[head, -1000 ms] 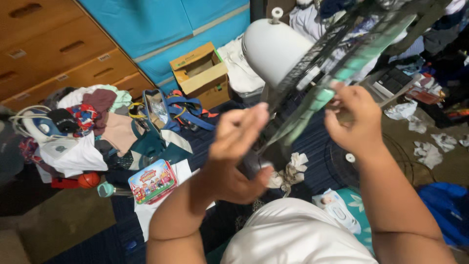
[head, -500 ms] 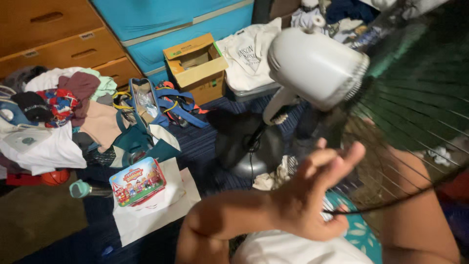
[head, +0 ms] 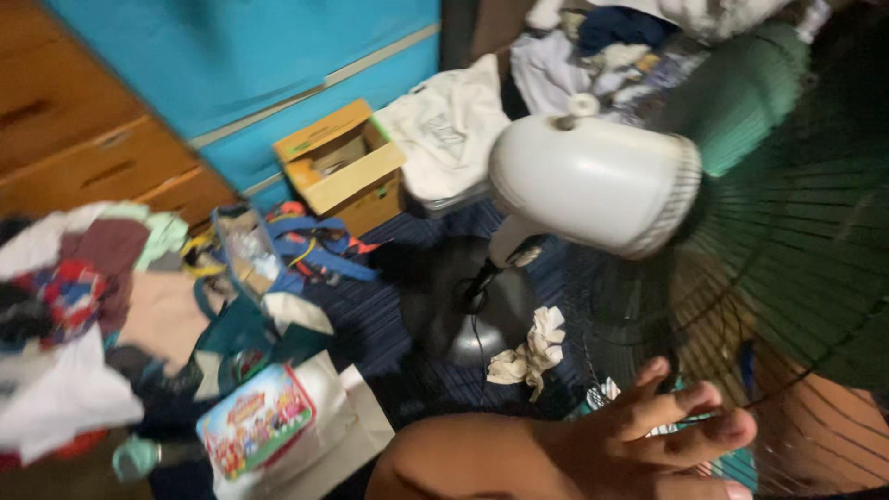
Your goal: The person reassembles a standing electric fan by hand. They attach the fan blades to the motor hub, secure the blade nut, then fit and lock the front wire grille onto the fan head.
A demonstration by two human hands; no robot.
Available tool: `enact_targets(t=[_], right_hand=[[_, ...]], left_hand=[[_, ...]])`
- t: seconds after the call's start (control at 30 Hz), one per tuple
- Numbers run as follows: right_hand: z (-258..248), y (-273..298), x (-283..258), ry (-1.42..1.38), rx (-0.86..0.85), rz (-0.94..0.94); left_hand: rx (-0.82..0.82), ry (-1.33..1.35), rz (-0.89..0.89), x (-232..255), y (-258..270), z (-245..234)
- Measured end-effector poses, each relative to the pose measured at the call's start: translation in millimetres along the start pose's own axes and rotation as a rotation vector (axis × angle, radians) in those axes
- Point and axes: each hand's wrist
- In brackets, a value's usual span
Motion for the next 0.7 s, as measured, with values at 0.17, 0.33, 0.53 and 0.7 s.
enact_targets(t=[0.17,0.33,0.53,0.7], right_hand=[[-25,11,19,0.038,0.014,0.038],[-44,9,35,0.063,0.005,0.021],[-38,2,34,0.038,-0.021,0.005],[-32,-5,19,0.013,-0.028,-0.003]], left_hand=[[0.071,0.015,0.078,-13,0,13],[0.082,0.106,0.108,-23,8,25],[-0.013,0.075,0.134,-29,10,26],[0.061,0.054,0.137,-22,11,4]])
Point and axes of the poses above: each hand's wrist, its own y-axis away from the middle knuckle, its own z-axis out of the palm, x = y × z, and after that the axes turned 14 degrees about y, right-handed
